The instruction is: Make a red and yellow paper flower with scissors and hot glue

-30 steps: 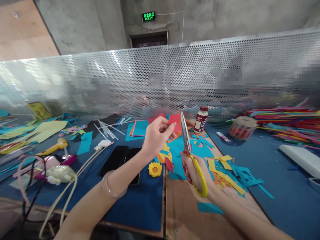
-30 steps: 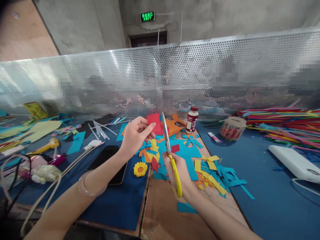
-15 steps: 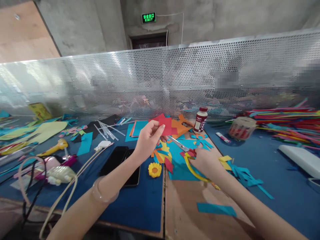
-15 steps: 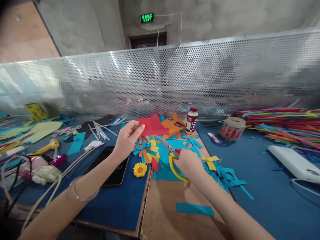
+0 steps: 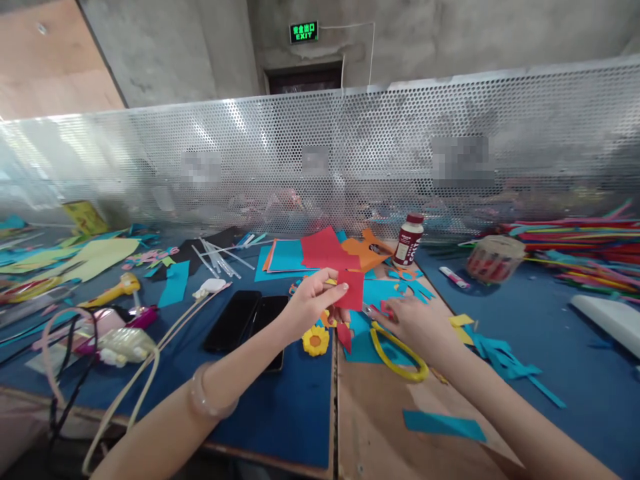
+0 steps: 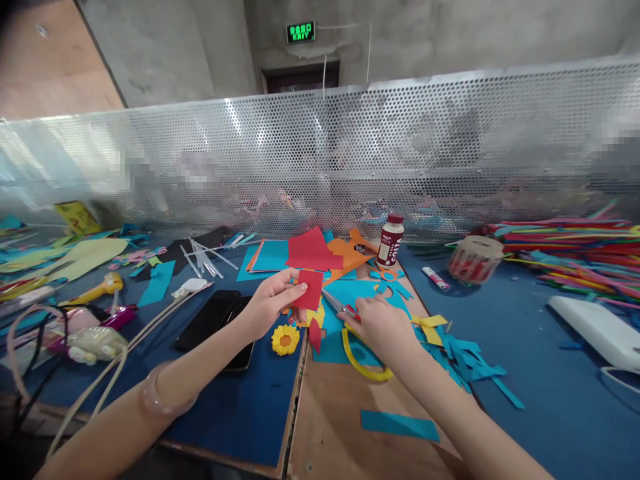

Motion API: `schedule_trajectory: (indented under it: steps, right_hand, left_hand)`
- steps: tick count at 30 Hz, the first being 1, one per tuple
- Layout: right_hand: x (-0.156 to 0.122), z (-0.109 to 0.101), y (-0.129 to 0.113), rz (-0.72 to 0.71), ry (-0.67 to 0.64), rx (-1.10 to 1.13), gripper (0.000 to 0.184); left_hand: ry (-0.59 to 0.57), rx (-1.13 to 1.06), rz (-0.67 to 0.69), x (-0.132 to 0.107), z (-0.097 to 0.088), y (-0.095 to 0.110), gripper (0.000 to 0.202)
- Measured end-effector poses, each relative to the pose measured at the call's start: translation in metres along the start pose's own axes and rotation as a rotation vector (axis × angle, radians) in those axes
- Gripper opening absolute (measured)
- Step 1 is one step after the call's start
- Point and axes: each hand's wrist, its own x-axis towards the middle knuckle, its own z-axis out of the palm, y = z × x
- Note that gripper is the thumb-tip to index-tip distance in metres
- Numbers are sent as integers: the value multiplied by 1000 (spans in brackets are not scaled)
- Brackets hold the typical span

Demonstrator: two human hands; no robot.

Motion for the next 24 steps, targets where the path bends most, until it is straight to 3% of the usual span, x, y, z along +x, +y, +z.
schedule_trajectory:
  steps: [3,6,9,17,24]
  right_hand:
    - [-4,-9,1,-238,415,110,36]
    - [-11,-14,2,-543,595,127,31]
    - [-16,-14,-2,-633,607,141,32]
    - [-11,-12,-15,-492,498,536,17]
    - [-9,-18,-18,-449,431,692,5]
  left_hand:
    - [-17,-43,-28,0,0,-6,23]
    - [-66,-47,-54,-1,2,-10,25]
    - [-102,-37,-89,-2,5,-15,29]
    - [-131,28,-70,-2,8,-23,30]
    - [-146,136,-10,-6,6,-21,27]
